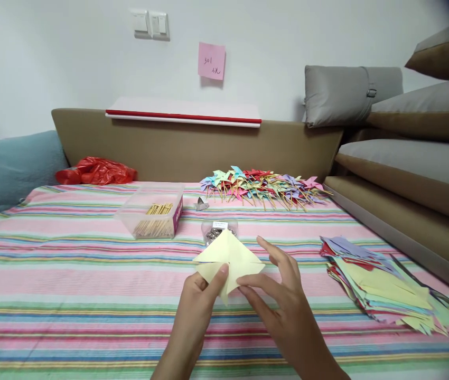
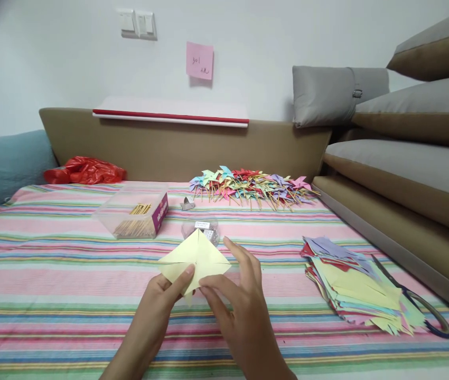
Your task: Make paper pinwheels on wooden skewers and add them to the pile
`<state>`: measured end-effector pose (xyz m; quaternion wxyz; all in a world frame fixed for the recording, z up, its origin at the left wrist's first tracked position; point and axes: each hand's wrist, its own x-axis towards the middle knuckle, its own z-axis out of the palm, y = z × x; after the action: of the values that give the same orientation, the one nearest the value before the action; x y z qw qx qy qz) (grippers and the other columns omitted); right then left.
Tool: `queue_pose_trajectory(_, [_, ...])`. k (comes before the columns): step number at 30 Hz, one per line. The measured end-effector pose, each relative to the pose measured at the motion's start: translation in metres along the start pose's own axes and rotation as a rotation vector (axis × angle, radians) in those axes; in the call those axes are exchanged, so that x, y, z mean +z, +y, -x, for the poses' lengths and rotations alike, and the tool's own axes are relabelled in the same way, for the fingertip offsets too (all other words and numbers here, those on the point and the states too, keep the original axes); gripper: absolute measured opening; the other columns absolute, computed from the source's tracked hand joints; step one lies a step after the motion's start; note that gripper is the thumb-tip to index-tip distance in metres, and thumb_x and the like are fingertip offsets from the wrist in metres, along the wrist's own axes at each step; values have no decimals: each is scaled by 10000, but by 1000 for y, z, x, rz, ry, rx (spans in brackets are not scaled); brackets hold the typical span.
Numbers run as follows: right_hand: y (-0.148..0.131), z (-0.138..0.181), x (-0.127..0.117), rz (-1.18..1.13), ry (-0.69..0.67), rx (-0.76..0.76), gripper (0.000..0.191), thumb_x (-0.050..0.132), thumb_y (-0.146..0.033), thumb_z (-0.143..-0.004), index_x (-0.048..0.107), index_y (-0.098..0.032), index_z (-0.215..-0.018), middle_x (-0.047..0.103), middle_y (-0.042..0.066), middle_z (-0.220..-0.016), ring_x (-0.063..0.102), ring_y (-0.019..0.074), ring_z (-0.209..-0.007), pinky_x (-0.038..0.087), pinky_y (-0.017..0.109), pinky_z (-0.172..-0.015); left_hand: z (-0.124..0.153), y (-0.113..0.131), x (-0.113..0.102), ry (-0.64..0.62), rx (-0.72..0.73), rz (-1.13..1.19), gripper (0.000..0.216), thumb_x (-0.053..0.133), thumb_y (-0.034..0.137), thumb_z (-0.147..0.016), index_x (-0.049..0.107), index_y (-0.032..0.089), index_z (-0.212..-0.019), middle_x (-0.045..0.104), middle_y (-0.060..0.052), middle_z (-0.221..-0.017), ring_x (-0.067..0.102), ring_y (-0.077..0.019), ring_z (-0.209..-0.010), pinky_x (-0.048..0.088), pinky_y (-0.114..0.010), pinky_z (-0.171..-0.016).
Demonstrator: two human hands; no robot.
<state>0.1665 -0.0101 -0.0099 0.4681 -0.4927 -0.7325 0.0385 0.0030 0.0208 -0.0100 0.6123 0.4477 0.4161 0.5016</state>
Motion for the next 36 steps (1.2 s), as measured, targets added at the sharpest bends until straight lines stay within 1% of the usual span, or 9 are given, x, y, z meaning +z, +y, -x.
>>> queue_pose_trajectory(3, [-1,0,0,-83,-15,84,169,589,-299,-950,754,-328,-931,426,51,-1496,367,353,-1388,415,572,-1041,1,3,1,-11,68,-69,307,676,450,-878,794,181,-969,747,-37,-805,644,-218,-808,492,-278,-761])
queue_pose_trajectory(6, [-1,0,3,-190,7,252,175,592,-373,-940,750,-307,-902,503,79,-1416,418,332,-1370,406,534,-1061,3,7,2,-70,102,-122,341,608,461,-916,806,183,-924,776,-65,-878,670,-257,-887,499,-313,-843])
queue_pose_trajectory(10, [-1,-2,4,-344,65,464,205,630,-437,-893,740,-273,-835,555,92,-1336,454,335,-1345,363,534,-1109,5,9,5,-121,109,-195,364,579,460,-929,799,186,-836,791,-76,-935,675,-274,-939,494,-308,-837])
queue_pose_trajectory(13, [0,-3,4,-458,75,536,204,673,-442,-853,730,-257,-790,575,94,-1283,487,348,-1316,418,527,-1075,5,8,6,-161,109,-199,379,573,454,-934,771,191,-748,793,-65,-936,679,-265,-922,493,-308,-850])
queue_pose_trajectory(17, [0,-3,5,-548,72,583,212,717,-453,-809,722,-244,-773,573,94,-1277,527,338,-1276,497,479,-1013,6,10,9,-207,107,-188,371,564,454,-939,780,184,-804,782,-62,-958,681,-254,-893,497,-306,-851])
queue_pose_trajectory(20, [-2,-4,5,-587,82,612,237,734,-461,-783,716,-227,-749,576,96,-1273,577,326,-1207,530,459,-973,7,12,11,-195,115,-189,368,579,456,-928,763,173,-783,760,-63,-853,665,-245,-818,501,-307,-799])
queue_pose_trajectory(24, [-7,-6,5,-601,114,616,249,739,-459,-765,705,-218,-713,600,87,-1216,623,302,-1129,543,433,-949,8,11,12,-167,124,-205,347,598,457,-922,724,168,-777,712,-42,-771,623,-216,-777,475,-283,-732])
queue_pose_trajectory(29, [-10,-6,4,-604,88,613,228,736,-433,-776,698,-219,-707,619,81,-1161,618,289,-1119,550,411,-928,8,6,10,-116,155,-322,362,601,475,-916,684,173,-734,642,-16,-719,577,-182,-726,429,-255,-659])
queue_pose_trajectory(36, [-13,-7,3,-624,82,597,220,728,-419,-800,693,-217,-722,589,57,-1167,640,252,-1043,546,400,-923,8,7,10,-119,175,-279,314,630,444,-903,714,178,-758,673,-24,-776,595,-182,-754,452,-249,-684])
